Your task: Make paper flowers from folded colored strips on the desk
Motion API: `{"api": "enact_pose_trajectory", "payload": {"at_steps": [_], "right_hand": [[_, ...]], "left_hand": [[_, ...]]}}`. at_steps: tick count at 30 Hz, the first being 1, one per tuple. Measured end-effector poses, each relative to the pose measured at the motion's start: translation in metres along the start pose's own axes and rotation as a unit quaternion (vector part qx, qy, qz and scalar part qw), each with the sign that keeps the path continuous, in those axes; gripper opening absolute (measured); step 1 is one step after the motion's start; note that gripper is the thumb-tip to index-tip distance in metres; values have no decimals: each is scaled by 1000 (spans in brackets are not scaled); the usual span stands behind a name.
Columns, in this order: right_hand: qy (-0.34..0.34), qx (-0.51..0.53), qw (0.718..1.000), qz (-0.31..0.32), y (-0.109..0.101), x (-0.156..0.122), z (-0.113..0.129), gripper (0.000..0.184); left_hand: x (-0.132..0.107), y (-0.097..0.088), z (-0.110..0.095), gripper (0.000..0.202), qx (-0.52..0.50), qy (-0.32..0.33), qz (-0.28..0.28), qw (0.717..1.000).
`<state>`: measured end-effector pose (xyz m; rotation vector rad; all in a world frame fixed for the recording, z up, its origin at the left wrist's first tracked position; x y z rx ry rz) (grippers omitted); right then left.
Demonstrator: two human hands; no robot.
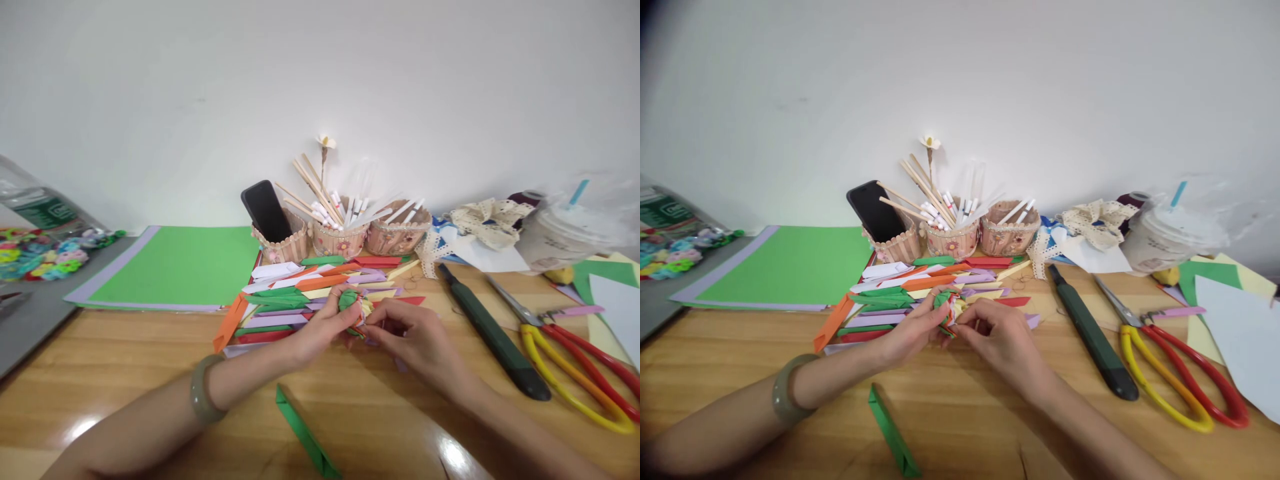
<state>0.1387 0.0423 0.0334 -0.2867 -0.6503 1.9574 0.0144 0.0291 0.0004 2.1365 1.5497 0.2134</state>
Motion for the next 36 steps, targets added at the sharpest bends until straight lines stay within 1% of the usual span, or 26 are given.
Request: {"api": "enact_pose_trajectory", "payload": {"at_steps": [4,7,9,12,18,25,29,31,33,36], "right_hand": [[-12,-8,1000,0,0,1,0,18],[-53,-22,998,7,-2,1,3,21],[-81,-40,996,6,-4,1,5,21],[-99,-67,993,-3,-5,-1,6,19],[-79,-81,993,-16,-6,-1,9,16],[-42,-45,998,-14,-2,0,3,14],[-40,-29,999,-15,-1,1,3,14],[-56,-25,998,-15,-3,1,6,15],[-95,-34,994,-40,-6,0,12,15],[-165,-71,976,-120,-13,-4,18,13]], "left_hand": [[0,2,-3,57,-5,-2,-9,1000],[0,3,-6,61,-13,1,-29,999],[0,3,-7,61,-16,6,-38,999],[0,2,-7,59,-16,11,-32,999],[1,2,-3,54,-14,8,-22,1000],[0,3,-4,55,-24,5,-19,1000],[0,3,-4,53,-43,9,-24,999],[1,2,-4,52,-62,8,-27,998],[2,1,-4,50,-83,4,-30,996],[4,-1,-5,44,-119,1,-26,993]]}}
Point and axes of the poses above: each hand's wrist, its own x-axis towards the middle knuckle, its own y-axis out of the palm, z = x × y, the point moved 4 cm from there along x, towards the middle knuckle, and after that the axes turned 5 degrees about y, right-handed, at the moved point
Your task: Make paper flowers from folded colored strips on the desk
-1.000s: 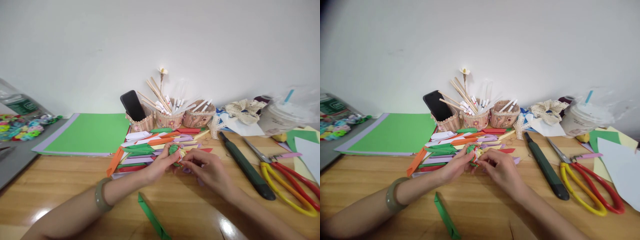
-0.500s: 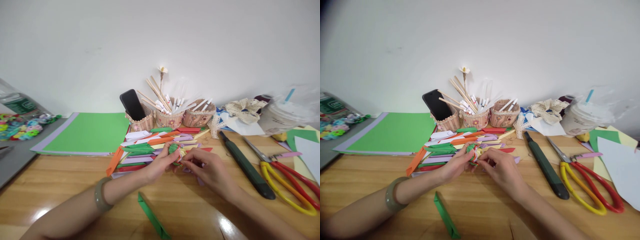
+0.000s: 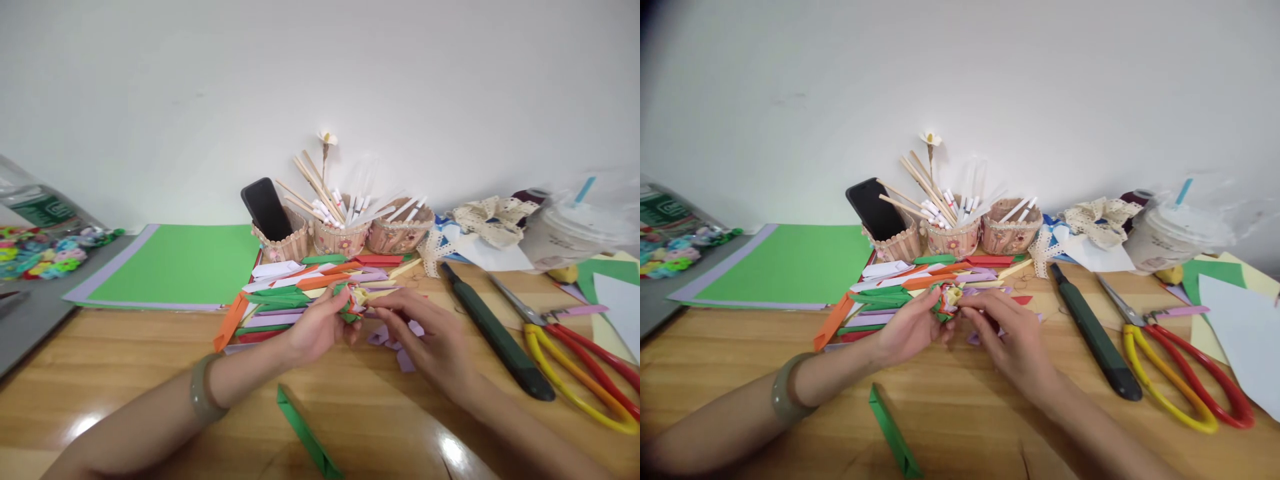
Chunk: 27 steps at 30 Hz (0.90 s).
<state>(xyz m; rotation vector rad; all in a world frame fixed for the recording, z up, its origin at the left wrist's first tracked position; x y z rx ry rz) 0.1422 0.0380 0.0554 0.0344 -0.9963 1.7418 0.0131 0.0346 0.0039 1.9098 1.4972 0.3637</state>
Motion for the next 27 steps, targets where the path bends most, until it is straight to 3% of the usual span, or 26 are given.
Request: {"api": "enact_pose_trajectory", "payload": {"at_steps": [4,13,16,21,27], "right_hand": [[-53,-59,996,-40,0,-5,-1,11],[-211,-229,950,-22,9,-19,2,24],[-197,-236,951,-41,7,-18,2,24],[-216,-204,955,-14,7,-17,7,26],[-97,-72,992,-34,-3,-5,6,24]], "left_hand": [[0,1,-1,40,-34,-2,16,999],[1,1,0,30,-66,-14,29,997],[1,1,0,28,-76,-23,35,996],[0,0,-1,28,-77,-33,18,996],[0,1,1,47,-44,-75,32,996]]}}
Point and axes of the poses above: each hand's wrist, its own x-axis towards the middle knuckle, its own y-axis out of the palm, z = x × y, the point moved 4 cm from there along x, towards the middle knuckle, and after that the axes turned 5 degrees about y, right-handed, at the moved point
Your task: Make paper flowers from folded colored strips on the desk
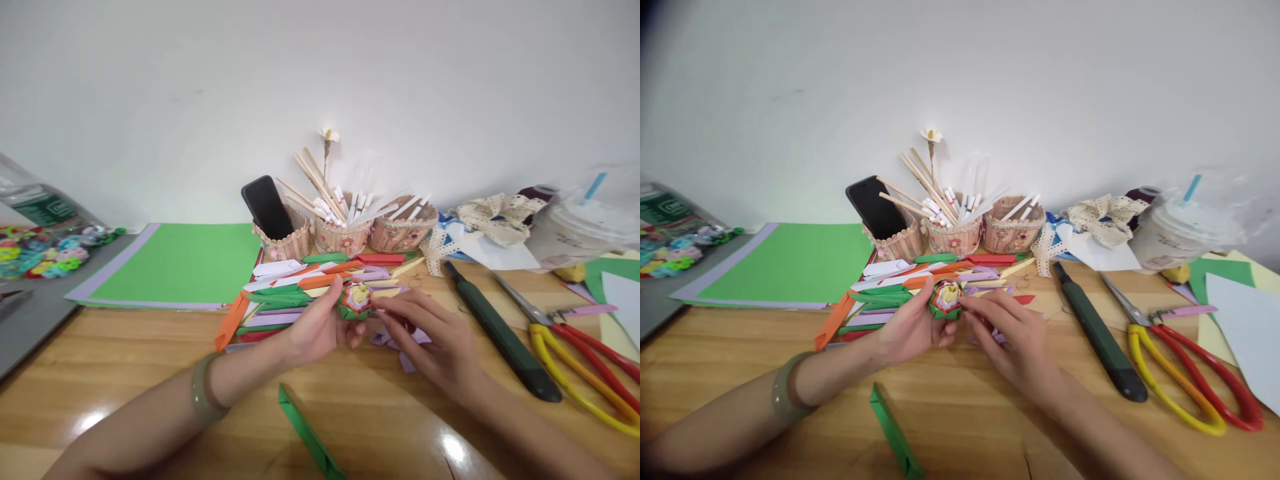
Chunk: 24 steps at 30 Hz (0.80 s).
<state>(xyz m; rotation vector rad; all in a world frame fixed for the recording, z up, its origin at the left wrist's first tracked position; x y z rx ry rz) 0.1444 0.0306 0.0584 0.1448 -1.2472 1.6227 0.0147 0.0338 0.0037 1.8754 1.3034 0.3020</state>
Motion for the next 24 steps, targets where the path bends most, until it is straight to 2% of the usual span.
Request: {"api": "enact_pose_trajectory", "payload": {"at_steps": [7,15,18,20,24], "right_hand": [[48,62,997,27,1,3,1,15],[51,71,994,65,7,1,4,10],[51,78,993,66,7,-1,5,11],[58,77,994,51,6,-1,4,11],[101,70,992,8,1,1,0,9]], "left_hand": [[1,1,5,62,103,9,-4,995],[2,-7,7,66,180,58,-50,981],[1,-6,4,61,165,91,-57,980],[0,-2,1,58,121,103,-36,987],[-2,8,-4,51,43,92,50,994]]}}
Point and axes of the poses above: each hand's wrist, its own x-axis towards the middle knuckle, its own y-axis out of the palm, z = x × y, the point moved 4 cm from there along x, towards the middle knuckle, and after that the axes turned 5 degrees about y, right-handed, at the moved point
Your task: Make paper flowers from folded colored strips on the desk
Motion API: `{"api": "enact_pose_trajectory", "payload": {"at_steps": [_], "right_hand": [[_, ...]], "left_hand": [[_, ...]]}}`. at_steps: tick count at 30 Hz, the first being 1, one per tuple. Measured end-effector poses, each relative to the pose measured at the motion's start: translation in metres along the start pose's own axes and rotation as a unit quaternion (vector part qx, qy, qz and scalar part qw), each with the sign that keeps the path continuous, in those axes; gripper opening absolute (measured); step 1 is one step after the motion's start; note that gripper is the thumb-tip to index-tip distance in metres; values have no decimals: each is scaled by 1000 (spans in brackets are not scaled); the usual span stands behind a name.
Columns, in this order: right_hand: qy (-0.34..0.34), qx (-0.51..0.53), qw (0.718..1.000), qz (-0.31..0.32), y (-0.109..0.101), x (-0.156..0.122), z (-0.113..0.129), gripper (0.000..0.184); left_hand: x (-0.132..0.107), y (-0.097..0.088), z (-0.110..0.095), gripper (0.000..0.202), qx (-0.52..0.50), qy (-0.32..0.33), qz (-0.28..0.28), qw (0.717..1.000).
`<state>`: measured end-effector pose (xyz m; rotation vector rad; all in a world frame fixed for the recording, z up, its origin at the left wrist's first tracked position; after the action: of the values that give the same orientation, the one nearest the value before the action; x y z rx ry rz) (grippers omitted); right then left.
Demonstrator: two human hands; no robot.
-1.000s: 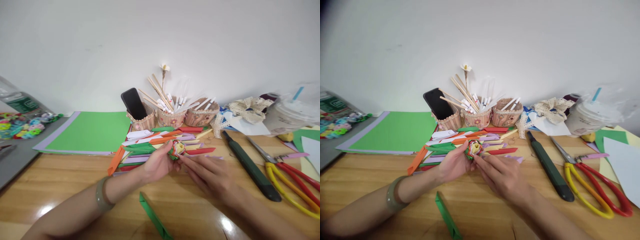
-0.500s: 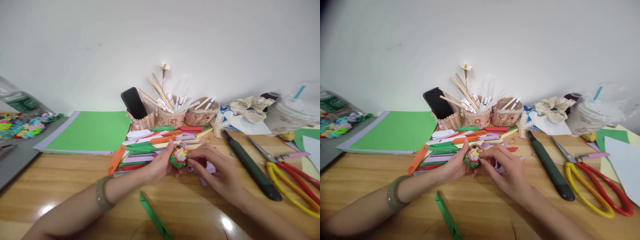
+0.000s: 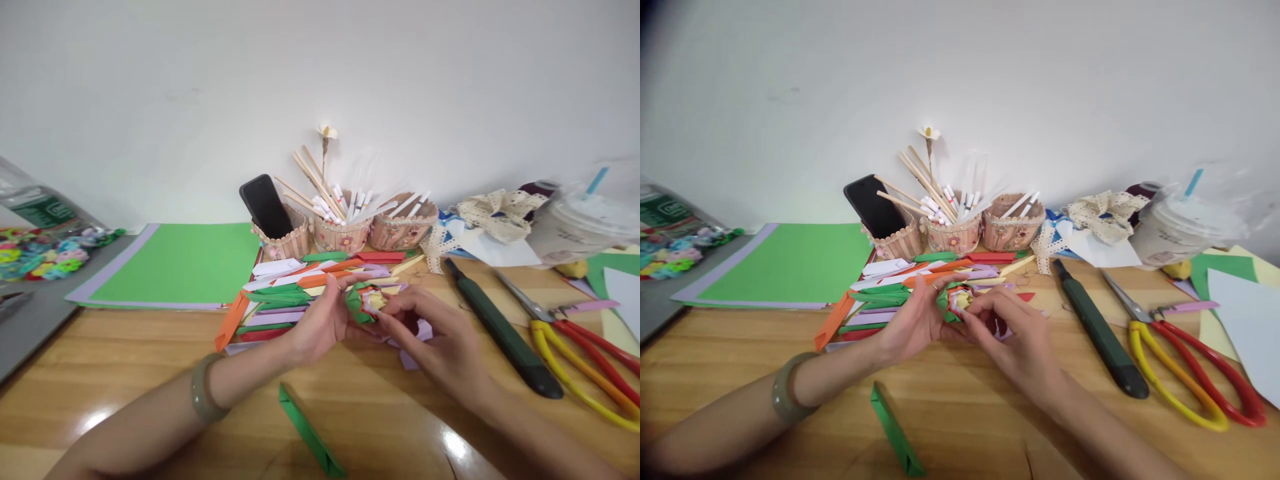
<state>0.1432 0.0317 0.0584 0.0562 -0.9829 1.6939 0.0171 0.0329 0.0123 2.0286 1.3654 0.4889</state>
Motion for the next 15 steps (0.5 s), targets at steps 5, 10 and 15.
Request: {"api": "enact_pose_trajectory", "payload": {"at_steps": [5,10,15], "right_hand": [[-11,-2,1000,-13,-2,1,2,10],[-63,-59,995,-40,0,-4,1,6],[-96,-124,986,-60,2,-8,-2,9]], "left_hand": [[1,-4,0,42,-8,11,21,1000],[1,-7,0,43,15,32,-17,999],[0,-6,-1,45,44,61,-25,997]]}}
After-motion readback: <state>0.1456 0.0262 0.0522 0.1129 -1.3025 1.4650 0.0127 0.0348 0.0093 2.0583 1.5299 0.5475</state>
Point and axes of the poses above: each hand's wrist, its own x-axis towards the middle knuckle, its own y-axis out of the palm, z = x × y, the point moved 4 cm from there along x, towards the middle knuckle, and after that the axes turned 5 degrees about y, right-handed, at the moved point
